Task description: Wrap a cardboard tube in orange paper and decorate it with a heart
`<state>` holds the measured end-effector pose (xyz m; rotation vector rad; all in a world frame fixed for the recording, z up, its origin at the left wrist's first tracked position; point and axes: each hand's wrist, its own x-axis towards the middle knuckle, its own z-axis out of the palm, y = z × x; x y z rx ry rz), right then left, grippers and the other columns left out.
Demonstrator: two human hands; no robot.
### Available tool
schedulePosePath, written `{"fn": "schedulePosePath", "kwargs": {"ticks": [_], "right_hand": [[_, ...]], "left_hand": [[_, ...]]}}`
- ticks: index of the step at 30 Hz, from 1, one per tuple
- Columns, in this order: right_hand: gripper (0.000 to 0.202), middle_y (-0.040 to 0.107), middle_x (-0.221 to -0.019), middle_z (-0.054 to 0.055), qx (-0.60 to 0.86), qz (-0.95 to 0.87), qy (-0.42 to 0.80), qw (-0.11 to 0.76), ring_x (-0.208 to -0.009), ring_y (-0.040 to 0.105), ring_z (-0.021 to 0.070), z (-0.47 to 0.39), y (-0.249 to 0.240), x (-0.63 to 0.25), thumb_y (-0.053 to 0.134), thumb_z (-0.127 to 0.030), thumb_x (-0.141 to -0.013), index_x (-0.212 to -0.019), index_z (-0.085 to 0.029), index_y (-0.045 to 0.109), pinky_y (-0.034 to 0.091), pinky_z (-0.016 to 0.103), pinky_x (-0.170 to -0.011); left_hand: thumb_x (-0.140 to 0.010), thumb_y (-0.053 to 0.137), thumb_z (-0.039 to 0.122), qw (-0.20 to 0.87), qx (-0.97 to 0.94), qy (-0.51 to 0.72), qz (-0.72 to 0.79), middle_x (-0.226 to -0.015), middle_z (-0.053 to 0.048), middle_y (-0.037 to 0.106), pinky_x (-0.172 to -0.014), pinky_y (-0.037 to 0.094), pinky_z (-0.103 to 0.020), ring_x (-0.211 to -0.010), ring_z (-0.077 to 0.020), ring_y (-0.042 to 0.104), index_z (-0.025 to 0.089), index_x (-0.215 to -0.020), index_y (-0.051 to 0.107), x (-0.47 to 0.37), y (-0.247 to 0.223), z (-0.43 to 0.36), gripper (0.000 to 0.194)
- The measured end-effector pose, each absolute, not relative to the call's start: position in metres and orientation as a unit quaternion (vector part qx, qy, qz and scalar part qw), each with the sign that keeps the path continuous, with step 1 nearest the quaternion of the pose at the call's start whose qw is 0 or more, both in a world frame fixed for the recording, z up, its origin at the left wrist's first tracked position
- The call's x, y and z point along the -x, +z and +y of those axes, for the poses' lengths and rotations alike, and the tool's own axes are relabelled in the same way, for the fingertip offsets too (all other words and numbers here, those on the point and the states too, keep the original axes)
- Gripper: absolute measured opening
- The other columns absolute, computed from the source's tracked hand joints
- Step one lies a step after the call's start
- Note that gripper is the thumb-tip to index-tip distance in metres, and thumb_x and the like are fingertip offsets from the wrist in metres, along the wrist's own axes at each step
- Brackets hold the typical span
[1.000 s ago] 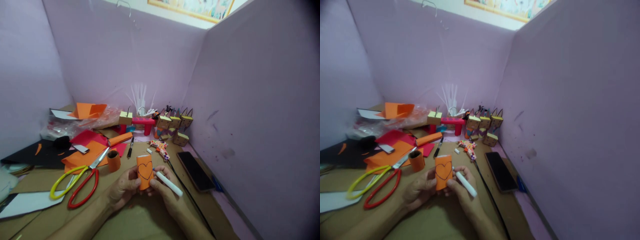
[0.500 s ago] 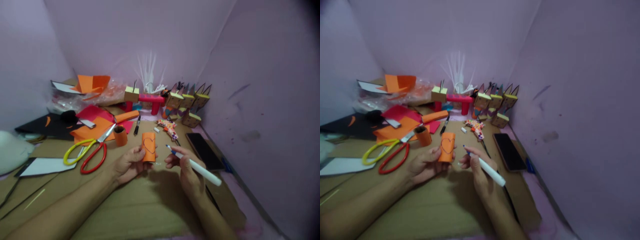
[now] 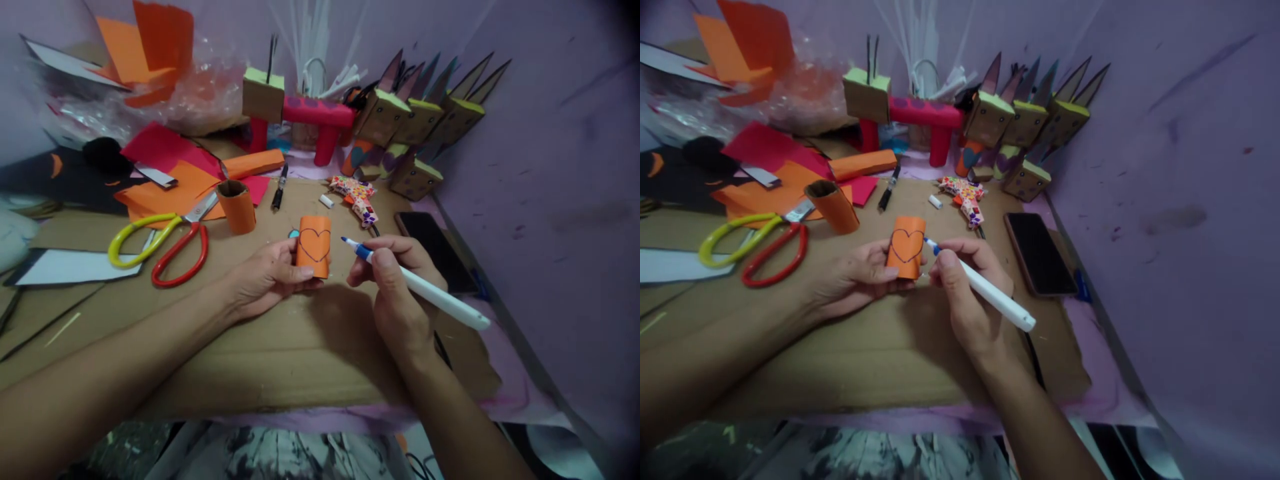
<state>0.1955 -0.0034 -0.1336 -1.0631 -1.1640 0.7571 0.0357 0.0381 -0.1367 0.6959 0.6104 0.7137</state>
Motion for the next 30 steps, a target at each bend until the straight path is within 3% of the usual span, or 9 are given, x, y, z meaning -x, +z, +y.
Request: {"fn": "schedulePosePath", "kwargs": {"ticks": [6,12,16,20,24,30], "right_hand": [[0.017,0.059,-0.064,-0.002,0.447,-0.494,0.397,0.630,-0.053,0.057,0.0110,-0.002,-0.133,-0.198,0.056,-0.036,-0.083,-0.087,-0.020,0.060,0.048,0.025,-0.050],[0.016,0.059,-0.064,-0.002,0.413,-0.460,0.444,0.648,-0.060,0.061,0.0131,-0.001,-0.132,-0.197,0.056,-0.036,-0.083,-0.086,-0.020,0.060,0.052,0.028,-0.059],[0.019,0.060,-0.063,-0.002,0.407,-0.461,0.445,0.651,-0.063,0.063,0.0152,-0.003,-0.131,-0.195,0.054,-0.040,-0.083,-0.087,-0.022,0.059,0.053,0.031,-0.062],[0.020,0.059,-0.061,-0.003,0.409,-0.451,0.446,0.656,-0.062,0.063,0.0148,-0.002,-0.129,-0.195,0.053,-0.041,-0.083,-0.085,-0.022,0.058,0.053,0.032,-0.063],[0.018,0.059,-0.061,-0.003,0.400,-0.446,0.449,0.663,-0.062,0.062,0.0146,-0.002,-0.130,-0.196,0.054,-0.039,-0.083,-0.086,-0.022,0.059,0.053,0.032,-0.064],[0.016,0.064,-0.066,-0.001,0.426,-0.489,0.404,0.645,-0.061,0.063,0.0140,-0.018,-0.137,-0.192,0.056,-0.037,-0.084,-0.088,-0.023,0.063,0.050,0.027,-0.060]], "left_hand": [[-0.065,0.070,0.013,0.849,-0.319,0.337,0.255,-0.106,-0.012,0.061,-0.080,0.048,-0.032,-0.095,-0.0219,0.059,0.010,-0.111,0.051,-0.034,-0.136,0.039,0.050],[-0.076,0.060,0.011,0.863,-0.301,0.342,0.217,-0.104,-0.011,0.063,-0.078,0.051,-0.034,-0.095,-0.0237,0.062,0.013,-0.117,0.047,-0.033,-0.134,0.038,0.043],[-0.080,0.058,0.014,0.872,-0.294,0.341,0.193,-0.113,-0.014,0.060,-0.091,0.045,-0.041,-0.104,-0.0264,0.059,0.012,-0.118,0.047,-0.032,-0.132,0.037,0.040],[-0.078,0.059,0.014,0.873,-0.293,0.346,0.180,-0.121,-0.017,0.055,-0.095,0.042,-0.044,-0.109,-0.0298,0.055,0.011,-0.117,0.047,-0.031,-0.132,0.037,0.041],[-0.080,0.056,0.012,0.867,-0.294,0.360,0.180,-0.115,-0.016,0.060,-0.088,0.047,-0.038,-0.106,-0.0260,0.057,0.011,-0.117,0.048,-0.029,-0.134,0.038,0.037],[-0.077,0.059,0.009,0.855,-0.274,0.388,0.207,-0.090,-0.009,0.068,-0.071,0.052,-0.026,-0.083,-0.0168,0.065,0.012,-0.105,0.056,-0.029,-0.139,0.043,0.028]]}}
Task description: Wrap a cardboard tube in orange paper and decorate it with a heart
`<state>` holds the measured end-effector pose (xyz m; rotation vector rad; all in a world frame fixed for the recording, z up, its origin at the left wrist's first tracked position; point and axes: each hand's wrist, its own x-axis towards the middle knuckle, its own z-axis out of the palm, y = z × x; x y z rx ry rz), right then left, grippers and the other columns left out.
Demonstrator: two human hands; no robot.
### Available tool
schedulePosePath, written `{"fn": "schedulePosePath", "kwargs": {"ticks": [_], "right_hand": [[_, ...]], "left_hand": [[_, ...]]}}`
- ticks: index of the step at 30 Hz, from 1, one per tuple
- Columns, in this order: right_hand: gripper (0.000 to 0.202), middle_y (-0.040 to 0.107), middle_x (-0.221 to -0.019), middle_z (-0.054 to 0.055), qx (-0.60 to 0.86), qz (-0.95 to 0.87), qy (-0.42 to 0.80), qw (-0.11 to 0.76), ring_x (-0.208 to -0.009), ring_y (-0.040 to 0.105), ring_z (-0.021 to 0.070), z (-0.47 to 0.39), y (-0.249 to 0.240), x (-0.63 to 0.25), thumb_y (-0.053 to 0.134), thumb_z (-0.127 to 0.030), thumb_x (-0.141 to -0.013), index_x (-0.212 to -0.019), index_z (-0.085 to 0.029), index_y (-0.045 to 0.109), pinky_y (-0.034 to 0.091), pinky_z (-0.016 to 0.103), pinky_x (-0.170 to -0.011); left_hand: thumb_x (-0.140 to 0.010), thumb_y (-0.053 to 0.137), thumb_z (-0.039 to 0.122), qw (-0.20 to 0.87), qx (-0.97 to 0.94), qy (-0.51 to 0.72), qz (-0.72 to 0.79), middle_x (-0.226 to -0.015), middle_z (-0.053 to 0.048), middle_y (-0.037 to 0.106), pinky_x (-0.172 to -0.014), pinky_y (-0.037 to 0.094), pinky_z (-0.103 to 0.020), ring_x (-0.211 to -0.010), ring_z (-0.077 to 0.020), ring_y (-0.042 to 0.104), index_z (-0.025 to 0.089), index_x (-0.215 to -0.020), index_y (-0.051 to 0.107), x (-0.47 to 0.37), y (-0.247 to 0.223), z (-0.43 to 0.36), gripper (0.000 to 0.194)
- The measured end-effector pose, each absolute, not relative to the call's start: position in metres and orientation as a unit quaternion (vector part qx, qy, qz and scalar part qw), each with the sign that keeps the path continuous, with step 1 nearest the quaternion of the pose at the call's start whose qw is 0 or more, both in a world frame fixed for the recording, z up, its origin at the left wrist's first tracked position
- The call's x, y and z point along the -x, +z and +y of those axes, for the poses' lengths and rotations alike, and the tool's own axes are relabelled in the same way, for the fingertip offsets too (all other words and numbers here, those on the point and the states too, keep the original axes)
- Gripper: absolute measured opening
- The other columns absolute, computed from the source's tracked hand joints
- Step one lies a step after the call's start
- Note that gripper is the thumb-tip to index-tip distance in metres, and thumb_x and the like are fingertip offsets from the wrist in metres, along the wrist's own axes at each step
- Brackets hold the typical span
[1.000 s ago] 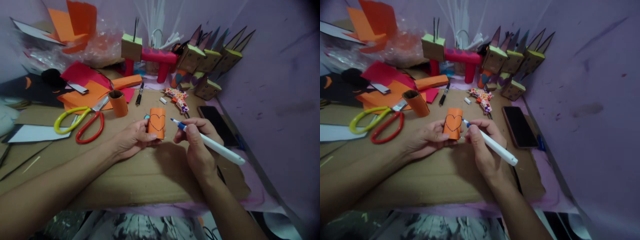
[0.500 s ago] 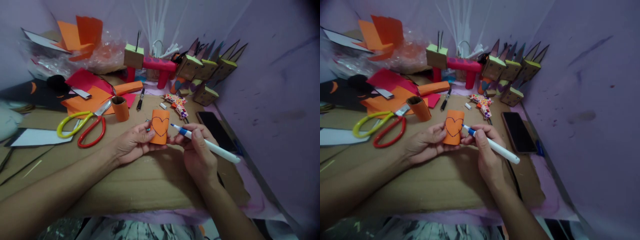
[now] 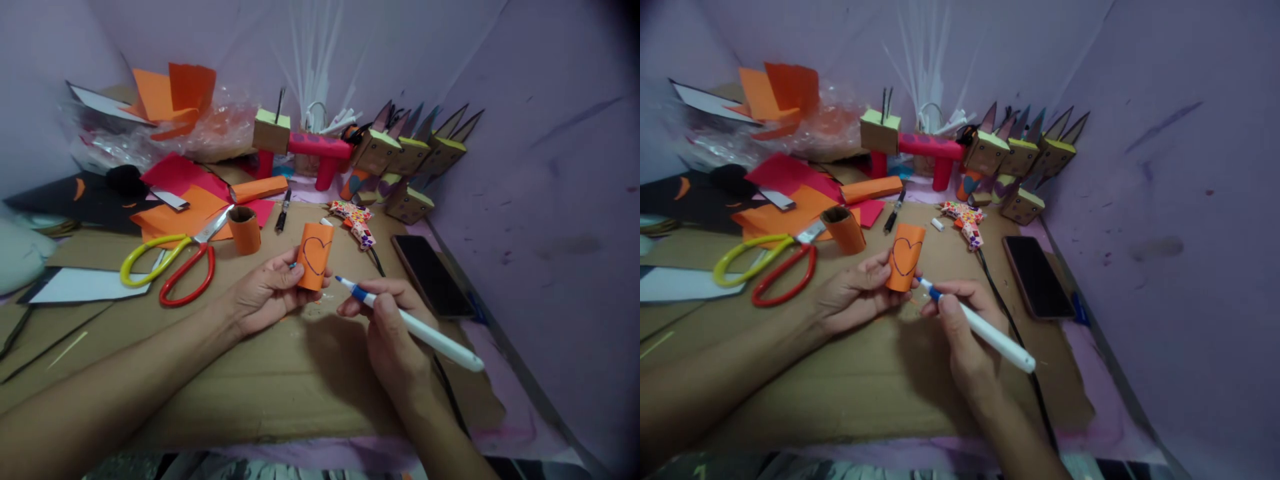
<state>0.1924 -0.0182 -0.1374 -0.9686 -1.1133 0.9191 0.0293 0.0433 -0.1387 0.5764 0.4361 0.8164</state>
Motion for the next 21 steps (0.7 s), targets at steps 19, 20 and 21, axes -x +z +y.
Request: {"fn": "schedulePosePath", "kwargs": {"ticks": [19,20,21], "right_hand": [[0.011,0.061,-0.051,-0.003,0.525,-0.624,0.236,0.528,-0.039,0.051,0.0103,-0.0213,-0.1345,-0.1864,0.053,-0.026,-0.082,-0.079,-0.020,0.063,0.036,0.020,-0.037],[0.011,0.061,-0.051,-0.003,0.527,-0.627,0.233,0.523,-0.039,0.051,0.0101,-0.0214,-0.1337,-0.1867,0.053,-0.026,-0.082,-0.079,-0.020,0.063,0.037,0.019,-0.037],[0.011,0.061,-0.051,-0.003,0.530,-0.629,0.231,0.520,-0.039,0.051,0.0101,-0.0214,-0.1331,-0.1866,0.053,-0.026,-0.082,-0.079,-0.020,0.063,0.037,0.019,-0.037]], "left_hand": [[-0.076,0.060,0.010,0.824,-0.267,0.380,0.324,-0.082,-0.009,0.066,-0.064,0.050,-0.022,-0.067,-0.0122,0.061,0.010,-0.088,0.059,-0.0364,-0.1391,0.0396,0.012],[-0.076,0.060,0.009,0.824,-0.265,0.380,0.326,-0.082,-0.009,0.066,-0.064,0.050,-0.022,-0.067,-0.0121,0.061,0.010,-0.089,0.059,-0.0368,-0.1389,0.0394,0.013],[-0.076,0.059,0.009,0.823,-0.265,0.382,0.327,-0.082,-0.009,0.066,-0.065,0.050,-0.023,-0.068,-0.0121,0.061,0.010,-0.090,0.058,-0.0372,-0.1390,0.0392,0.014]]}}
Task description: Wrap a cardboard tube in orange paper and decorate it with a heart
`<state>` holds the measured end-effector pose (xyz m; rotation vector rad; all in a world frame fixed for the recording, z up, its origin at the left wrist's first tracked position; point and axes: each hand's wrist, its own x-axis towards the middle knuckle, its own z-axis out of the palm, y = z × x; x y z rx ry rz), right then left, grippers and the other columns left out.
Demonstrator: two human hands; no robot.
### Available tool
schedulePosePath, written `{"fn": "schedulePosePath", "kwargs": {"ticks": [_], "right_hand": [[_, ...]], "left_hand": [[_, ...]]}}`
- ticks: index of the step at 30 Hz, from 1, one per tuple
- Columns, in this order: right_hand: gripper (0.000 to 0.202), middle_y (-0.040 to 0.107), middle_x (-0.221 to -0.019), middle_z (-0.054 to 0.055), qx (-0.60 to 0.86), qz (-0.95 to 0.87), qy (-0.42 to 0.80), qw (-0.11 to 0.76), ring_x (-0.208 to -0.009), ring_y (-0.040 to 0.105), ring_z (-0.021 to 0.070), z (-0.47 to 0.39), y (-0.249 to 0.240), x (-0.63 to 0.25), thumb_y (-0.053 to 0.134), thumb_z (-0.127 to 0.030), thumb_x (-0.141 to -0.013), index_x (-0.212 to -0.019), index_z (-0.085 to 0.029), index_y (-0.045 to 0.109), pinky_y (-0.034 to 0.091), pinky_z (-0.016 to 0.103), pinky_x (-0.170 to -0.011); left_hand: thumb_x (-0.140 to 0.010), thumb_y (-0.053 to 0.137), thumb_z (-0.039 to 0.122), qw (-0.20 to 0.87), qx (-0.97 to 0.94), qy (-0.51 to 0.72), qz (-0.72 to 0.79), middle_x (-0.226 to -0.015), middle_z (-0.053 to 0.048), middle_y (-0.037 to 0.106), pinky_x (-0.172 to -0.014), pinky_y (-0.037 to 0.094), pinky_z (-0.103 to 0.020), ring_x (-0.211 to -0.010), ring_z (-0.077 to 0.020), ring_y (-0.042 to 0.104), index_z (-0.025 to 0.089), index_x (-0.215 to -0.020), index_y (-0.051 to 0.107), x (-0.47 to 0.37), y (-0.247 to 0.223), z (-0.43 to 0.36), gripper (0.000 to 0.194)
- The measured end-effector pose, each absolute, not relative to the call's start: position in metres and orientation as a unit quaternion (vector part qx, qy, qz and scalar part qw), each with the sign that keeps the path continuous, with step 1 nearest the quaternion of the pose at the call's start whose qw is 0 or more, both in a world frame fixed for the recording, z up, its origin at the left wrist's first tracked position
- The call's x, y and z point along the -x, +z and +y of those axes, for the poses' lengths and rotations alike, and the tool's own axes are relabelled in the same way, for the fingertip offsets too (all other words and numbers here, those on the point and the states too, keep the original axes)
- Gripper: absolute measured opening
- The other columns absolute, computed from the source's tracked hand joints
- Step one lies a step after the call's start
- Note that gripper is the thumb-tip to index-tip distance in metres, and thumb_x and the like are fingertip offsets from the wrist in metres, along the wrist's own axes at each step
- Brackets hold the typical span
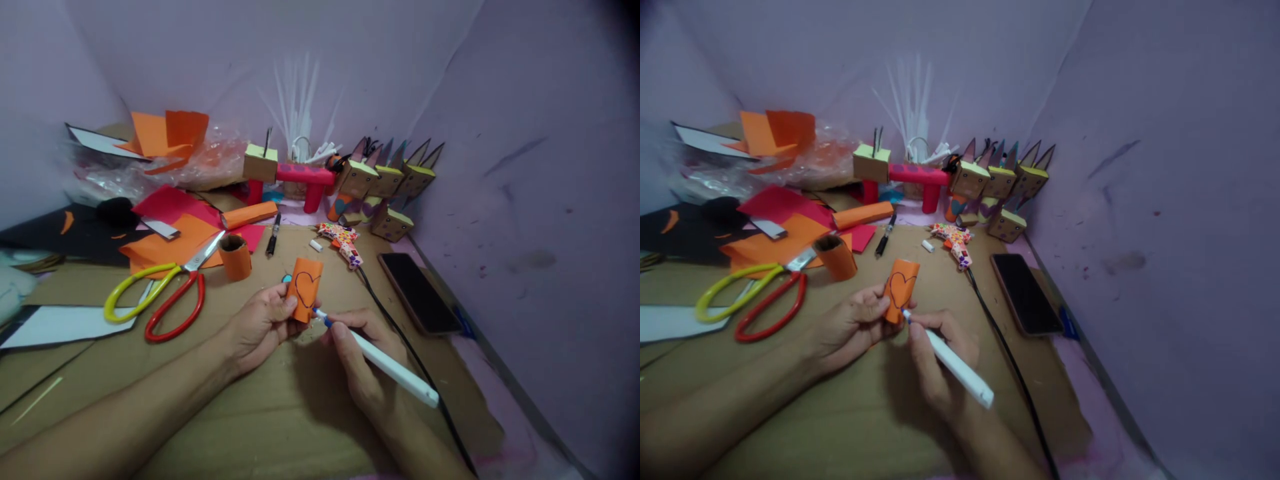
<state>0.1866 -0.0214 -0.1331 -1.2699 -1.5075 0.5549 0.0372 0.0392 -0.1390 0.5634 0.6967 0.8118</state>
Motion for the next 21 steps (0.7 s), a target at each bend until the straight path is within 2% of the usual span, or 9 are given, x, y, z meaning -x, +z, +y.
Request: {"fn": "schedulePosePath", "kwargs": {"ticks": [9,21], "right_hand": [[0.018,0.060,-0.049,-0.001,0.571,-0.577,0.208,0.545,-0.040,0.051,0.0114,-0.0233,-0.1354,-0.1786,0.053,-0.031,-0.081,-0.070,-0.020,0.062,0.035,0.021,-0.038],[0.016,0.055,-0.046,-0.004,0.537,-0.643,0.168,0.519,-0.037,0.049,0.0089,-0.0199,-0.1351,-0.1828,0.050,-0.023,-0.082,-0.070,-0.018,0.059,0.037,0.018,-0.036]], "left_hand": [[-0.073,0.065,0.012,0.819,-0.270,0.385,0.329,-0.082,-0.008,0.067,-0.068,0.049,-0.024,-0.073,-0.0135,0.061,0.011,-0.094,0.059,-0.0381,-0.1427,0.0394,0.021],[-0.064,0.074,0.017,0.817,-0.271,0.384,0.334,-0.082,-0.007,0.067,-0.066,0.048,-0.022,-0.071,-0.0124,0.060,0.012,-0.091,0.058,-0.0401,-0.1391,0.0385,0.032]]}}
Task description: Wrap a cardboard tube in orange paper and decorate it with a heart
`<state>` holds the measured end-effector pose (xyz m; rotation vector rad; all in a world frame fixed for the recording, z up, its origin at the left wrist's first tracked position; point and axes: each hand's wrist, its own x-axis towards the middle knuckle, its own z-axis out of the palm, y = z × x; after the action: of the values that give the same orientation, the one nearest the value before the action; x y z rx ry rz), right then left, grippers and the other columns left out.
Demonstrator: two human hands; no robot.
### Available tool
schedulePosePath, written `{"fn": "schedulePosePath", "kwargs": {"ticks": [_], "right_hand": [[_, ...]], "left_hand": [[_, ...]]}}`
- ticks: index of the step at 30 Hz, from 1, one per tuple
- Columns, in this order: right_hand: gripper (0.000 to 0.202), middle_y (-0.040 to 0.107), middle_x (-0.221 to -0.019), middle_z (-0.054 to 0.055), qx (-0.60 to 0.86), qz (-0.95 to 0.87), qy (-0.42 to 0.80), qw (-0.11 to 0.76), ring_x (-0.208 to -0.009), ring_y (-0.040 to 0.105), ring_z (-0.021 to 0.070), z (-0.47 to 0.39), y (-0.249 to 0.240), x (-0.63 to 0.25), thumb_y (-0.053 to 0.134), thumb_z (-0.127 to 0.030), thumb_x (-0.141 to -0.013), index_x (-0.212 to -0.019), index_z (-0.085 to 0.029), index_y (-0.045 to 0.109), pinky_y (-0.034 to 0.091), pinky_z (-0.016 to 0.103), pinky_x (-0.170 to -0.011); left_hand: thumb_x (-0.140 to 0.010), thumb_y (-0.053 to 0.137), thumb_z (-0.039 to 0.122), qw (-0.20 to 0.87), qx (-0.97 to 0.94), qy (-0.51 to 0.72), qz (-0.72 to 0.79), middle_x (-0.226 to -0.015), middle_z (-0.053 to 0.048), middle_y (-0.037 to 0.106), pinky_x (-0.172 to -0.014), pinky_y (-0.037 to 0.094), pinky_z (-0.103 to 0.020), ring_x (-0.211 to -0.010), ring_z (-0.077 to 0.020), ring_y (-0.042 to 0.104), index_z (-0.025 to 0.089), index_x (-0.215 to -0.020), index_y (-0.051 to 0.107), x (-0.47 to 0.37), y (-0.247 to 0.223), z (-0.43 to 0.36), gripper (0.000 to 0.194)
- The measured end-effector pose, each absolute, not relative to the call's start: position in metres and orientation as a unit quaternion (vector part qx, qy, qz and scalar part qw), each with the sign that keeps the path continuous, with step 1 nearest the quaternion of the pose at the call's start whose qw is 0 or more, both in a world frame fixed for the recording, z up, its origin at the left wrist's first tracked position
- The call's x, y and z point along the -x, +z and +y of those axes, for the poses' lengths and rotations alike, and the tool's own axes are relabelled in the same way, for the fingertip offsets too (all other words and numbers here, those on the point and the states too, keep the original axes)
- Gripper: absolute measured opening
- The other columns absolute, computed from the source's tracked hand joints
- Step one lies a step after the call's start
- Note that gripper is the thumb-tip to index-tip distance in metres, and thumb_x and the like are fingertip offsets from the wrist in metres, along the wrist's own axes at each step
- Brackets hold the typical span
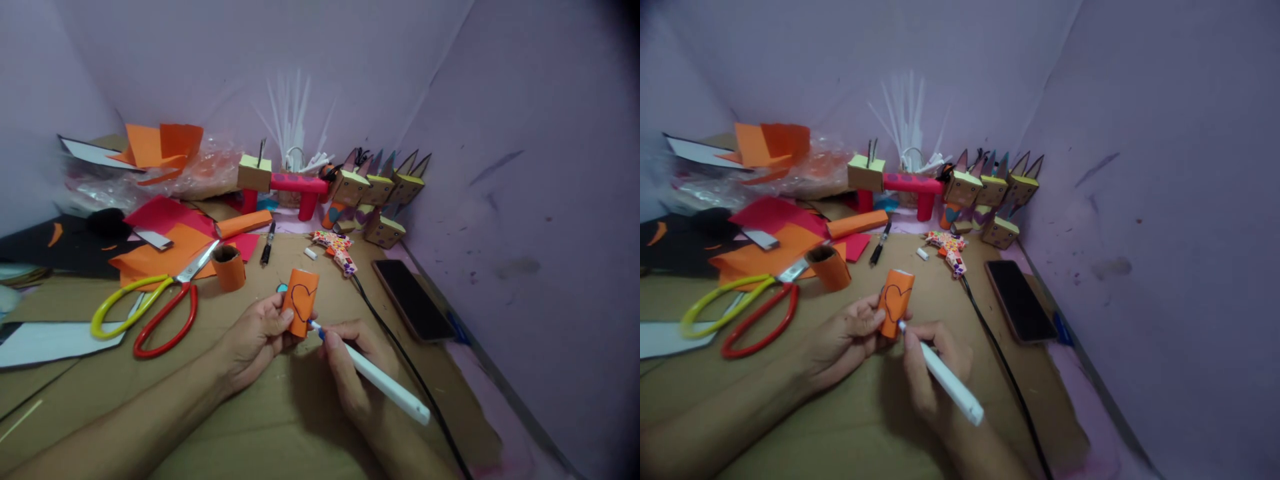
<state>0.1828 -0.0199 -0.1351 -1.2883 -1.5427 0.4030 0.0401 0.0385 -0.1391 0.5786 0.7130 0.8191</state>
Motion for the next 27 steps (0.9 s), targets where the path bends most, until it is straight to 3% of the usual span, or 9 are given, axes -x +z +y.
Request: {"fn": "schedulePosePath", "kwargs": {"ticks": [27], "right_hand": [[0.012,0.059,-0.050,-0.002,0.526,-0.651,0.142,0.528,-0.038,0.051,0.0087,-0.0210,-0.1373,-0.1831,0.052,-0.020,-0.080,-0.073,-0.017,0.061,0.037,0.018,-0.037]], "left_hand": [[-0.056,0.081,0.023,0.819,-0.275,0.384,0.326,-0.081,-0.005,0.067,-0.067,0.048,-0.021,-0.070,-0.0116,0.060,0.012,-0.090,0.059,-0.0399,-0.1391,0.0377,0.042]]}}
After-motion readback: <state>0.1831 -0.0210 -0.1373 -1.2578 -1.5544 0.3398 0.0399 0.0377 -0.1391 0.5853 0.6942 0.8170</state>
